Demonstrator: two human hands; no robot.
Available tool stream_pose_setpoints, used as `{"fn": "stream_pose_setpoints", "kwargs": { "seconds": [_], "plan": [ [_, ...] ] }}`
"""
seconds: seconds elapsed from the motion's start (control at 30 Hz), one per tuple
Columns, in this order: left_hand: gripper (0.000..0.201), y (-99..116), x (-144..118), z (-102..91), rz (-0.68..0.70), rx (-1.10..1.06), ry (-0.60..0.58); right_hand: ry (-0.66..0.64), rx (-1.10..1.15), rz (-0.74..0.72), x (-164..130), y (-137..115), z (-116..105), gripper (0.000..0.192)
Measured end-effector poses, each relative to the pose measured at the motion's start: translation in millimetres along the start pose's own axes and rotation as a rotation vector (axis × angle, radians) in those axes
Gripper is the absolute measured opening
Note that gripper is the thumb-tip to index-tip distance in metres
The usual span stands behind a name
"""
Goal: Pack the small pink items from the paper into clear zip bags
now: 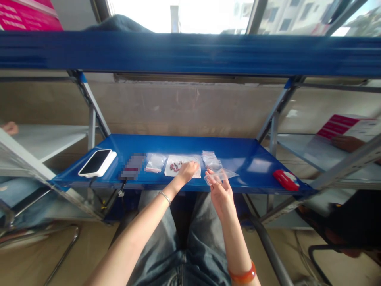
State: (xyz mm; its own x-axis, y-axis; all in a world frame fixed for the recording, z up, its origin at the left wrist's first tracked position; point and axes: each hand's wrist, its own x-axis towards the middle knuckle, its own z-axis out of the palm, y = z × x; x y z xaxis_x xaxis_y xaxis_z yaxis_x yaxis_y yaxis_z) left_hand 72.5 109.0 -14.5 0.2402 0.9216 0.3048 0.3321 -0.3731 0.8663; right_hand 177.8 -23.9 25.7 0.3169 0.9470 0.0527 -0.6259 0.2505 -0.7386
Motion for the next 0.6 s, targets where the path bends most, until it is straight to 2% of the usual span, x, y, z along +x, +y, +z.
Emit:
{"fn": "stream_pose_setpoints", "kwargs": {
  "seconds": [0.2, 0.43, 0.53, 0.6],
  "plan": [
    [0.020, 0, -1, -1.0, 0.029, 0.014, -0.009, -0.013, 0.014, 0.022, -2, 0, 0, 0.076],
    [0.017, 7, -1, -4.1, 0.097, 0.040, 0.022, -0.025, 0.040, 0.045, 2, 3, -4, 0.066],
    [0.004, 18, -5, -10.5, 0.148, 0.012, 0.107, -0.039, 0.065, 0.086, 4, 2, -8, 0.054],
    [0.011, 30, -11, -16.0, 0.211, -0.027, 0.238, -0.056, 0.067, 0.115, 3, 1, -10, 0.051]
  ]
}}
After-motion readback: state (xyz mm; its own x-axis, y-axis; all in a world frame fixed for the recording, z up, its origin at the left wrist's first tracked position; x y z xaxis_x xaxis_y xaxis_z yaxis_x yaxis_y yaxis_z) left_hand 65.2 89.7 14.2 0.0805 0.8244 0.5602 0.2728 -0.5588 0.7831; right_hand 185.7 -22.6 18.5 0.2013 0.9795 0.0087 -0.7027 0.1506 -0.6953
